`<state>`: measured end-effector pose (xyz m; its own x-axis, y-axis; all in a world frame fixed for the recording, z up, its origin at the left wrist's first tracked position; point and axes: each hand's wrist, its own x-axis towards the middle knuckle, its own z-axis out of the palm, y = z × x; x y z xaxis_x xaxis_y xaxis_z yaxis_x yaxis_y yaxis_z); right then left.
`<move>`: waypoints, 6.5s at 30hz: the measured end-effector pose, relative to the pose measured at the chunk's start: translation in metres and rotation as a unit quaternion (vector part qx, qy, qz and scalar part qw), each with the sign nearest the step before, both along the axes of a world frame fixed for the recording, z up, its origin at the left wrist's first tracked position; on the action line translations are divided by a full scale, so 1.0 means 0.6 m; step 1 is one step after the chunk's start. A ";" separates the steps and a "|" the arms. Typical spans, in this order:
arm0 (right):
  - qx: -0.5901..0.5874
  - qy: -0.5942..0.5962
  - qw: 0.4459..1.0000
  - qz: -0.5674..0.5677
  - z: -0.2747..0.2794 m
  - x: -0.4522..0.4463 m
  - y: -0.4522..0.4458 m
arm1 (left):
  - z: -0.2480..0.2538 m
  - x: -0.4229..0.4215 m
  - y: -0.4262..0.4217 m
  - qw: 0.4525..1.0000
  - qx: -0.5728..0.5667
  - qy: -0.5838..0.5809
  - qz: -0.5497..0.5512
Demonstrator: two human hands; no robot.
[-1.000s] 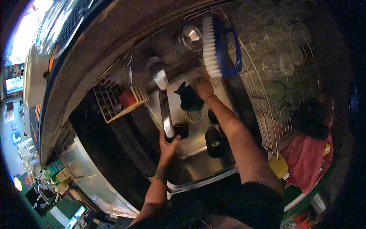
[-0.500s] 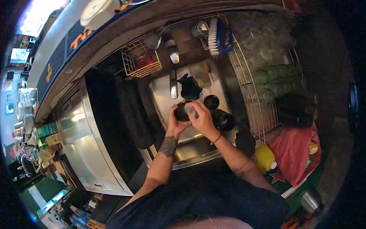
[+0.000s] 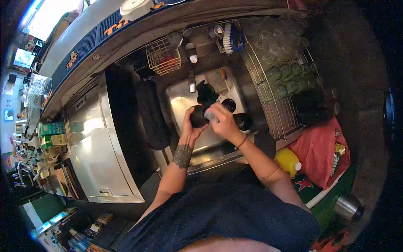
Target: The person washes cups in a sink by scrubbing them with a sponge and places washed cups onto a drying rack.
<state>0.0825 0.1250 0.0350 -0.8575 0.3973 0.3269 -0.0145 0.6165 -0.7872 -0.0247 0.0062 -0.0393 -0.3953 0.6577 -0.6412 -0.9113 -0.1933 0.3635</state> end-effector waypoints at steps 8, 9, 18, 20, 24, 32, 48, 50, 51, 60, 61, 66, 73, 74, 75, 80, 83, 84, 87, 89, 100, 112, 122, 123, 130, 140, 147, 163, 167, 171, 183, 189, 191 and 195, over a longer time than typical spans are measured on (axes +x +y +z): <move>-0.011 0.023 1.000 0.015 0.024 0.006 -0.006 | -0.009 0.002 -0.007 0.999 0.046 -0.011 -0.007; -0.038 0.009 0.998 0.043 0.027 0.011 -0.011 | -0.012 0.005 -0.011 0.999 0.046 -0.011 -0.009; -0.086 0.061 0.978 -0.181 -0.021 -0.029 -0.034 | 0.046 0.022 0.015 0.994 0.093 0.057 0.001; -0.113 0.031 0.975 -0.190 -0.028 -0.025 -0.030 | 0.024 0.004 0.007 0.985 0.006 0.173 -0.023; -0.133 -0.028 0.972 -0.192 -0.038 -0.018 -0.041 | 0.053 -0.008 -0.018 0.894 -0.084 0.392 -0.199; -0.122 -0.087 0.987 -0.058 -0.017 -0.006 -0.031 | 0.050 0.058 -0.050 0.980 0.081 0.182 -0.007; 0.212 -0.199 0.930 0.224 -0.038 0.004 -0.036 | 0.084 0.023 0.009 0.995 0.037 -0.080 0.052; -0.023 -0.060 0.982 0.179 -0.033 -0.011 -0.059 | 0.086 0.035 0.017 0.996 0.021 -0.052 0.076; 0.024 -0.024 0.988 0.151 -0.048 -0.006 -0.066 | 0.089 0.037 0.016 0.992 0.068 -0.020 0.100; -0.733 0.017 0.677 -0.069 0.044 -0.037 -0.063 | 0.093 0.049 0.006 0.984 0.162 0.013 0.072; -0.689 0.001 0.717 -0.100 0.033 -0.035 -0.056 | 0.087 0.046 0.007 0.986 0.162 0.008 0.043; -0.499 -0.010 0.858 -0.122 0.018 -0.018 -0.057 | 0.078 0.029 0.008 0.993 0.109 0.012 0.034; -0.134 -0.046 0.969 -0.201 0.008 0.024 -0.034 | 0.062 0.006 0.004 0.992 0.053 0.094 0.058; -0.065 -0.008 0.975 -0.212 0.031 0.020 -0.039 | 0.063 0.007 0.002 0.993 0.051 0.102 0.036; -0.018 0.010 0.983 -0.180 0.055 0.014 -0.045 | 0.064 0.005 0.001 0.993 0.048 0.099 0.033; -0.009 0.016 0.986 -0.165 0.053 0.010 -0.045 | 0.088 -0.024 -0.010 0.987 0.032 0.157 0.013; -0.055 0.005 0.984 -0.170 0.072 0.015 -0.045 | 0.086 -0.025 -0.017 0.940 -0.027 0.339 -0.037; -0.024 0.016 0.987 -0.160 0.061 0.011 -0.046 | 0.065 -0.020 -0.014 0.927 -0.045 0.369 -0.052; -0.044 0.021 0.993 -0.110 0.055 -0.006 -0.083 | 0.042 0.010 0.000 0.920 -0.033 0.386 -0.060; -0.013 0.002 0.991 -0.130 0.031 -0.012 -0.076 | 0.037 0.020 0.005 0.901 -0.069 0.414 -0.108; -0.079 -0.016 0.974 -0.212 -0.012 -0.007 -0.048 | 0.050 0.047 -0.009 0.804 -0.044 0.564 -0.182; -0.021 -0.098 0.986 -0.131 0.037 0.043 -0.019 | 0.055 0.041 0.010 0.701 -0.177 0.678 -0.134; -0.032 -0.098 0.995 0.010 0.027 0.037 -0.040 | 0.055 0.053 0.008 0.624 -0.219 0.740 -0.119; -0.009 -0.077 0.997 0.016 0.030 0.040 -0.051 | 0.043 0.046 0.008 0.635 -0.198 0.736 -0.125; -0.061 -0.076 0.987 -0.128 0.012 0.015 -0.025 | 0.058 0.053 0.005 0.587 -0.203 0.772 -0.135; 0.032 -0.082 0.986 -0.142 0.001 0.025 -0.057 | 0.027 0.063 0.005 0.585 -0.202 0.778 -0.110; 0.045 -0.121 0.982 -0.137 -0.004 0.025 -0.049 | 0.036 0.076 0.005 0.610 -0.222 0.751 -0.117; 0.042 -0.113 0.986 -0.112 -0.018 0.035 -0.065 | 0.018 0.057 0.014 0.607 -0.236 0.751 -0.110; 0.021 -0.111 0.982 -0.153 -0.032 0.013 -0.011 | 0.015 0.061 0.014 0.619 -0.205 0.751 -0.101; -0.255 -0.137 0.931 -0.222 -0.058 0.018 0.067 | 0.014 0.037 0.021 0.843 -0.096 0.527 -0.040; -0.484 -0.291 0.818 -0.113 -0.108 -0.006 0.162 | -0.110 -0.014 0.051 0.895 0.022 0.410 -0.176; 0.000 -0.397 0.914 -0.084 -0.265 0.001 0.214 | -0.305 -0.053 -0.039 0.696 -0.386 0.527 -0.298; 0.083 -0.370 0.924 -0.053 -0.300 0.006 0.213 | -0.321 -0.049 -0.050 0.634 -0.457 0.568 -0.258; 0.082 -0.491 0.867 -0.016 -0.333 0.006 0.198 | -0.357 -0.051 -0.054 0.649 -0.464 0.544 -0.260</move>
<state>0.0861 0.2438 -0.1645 -0.7430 0.4439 -0.5010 0.6334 0.7083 -0.3118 -0.0555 -0.0260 -0.2533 -0.8256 0.4141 -0.3833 0.1281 0.7991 0.5873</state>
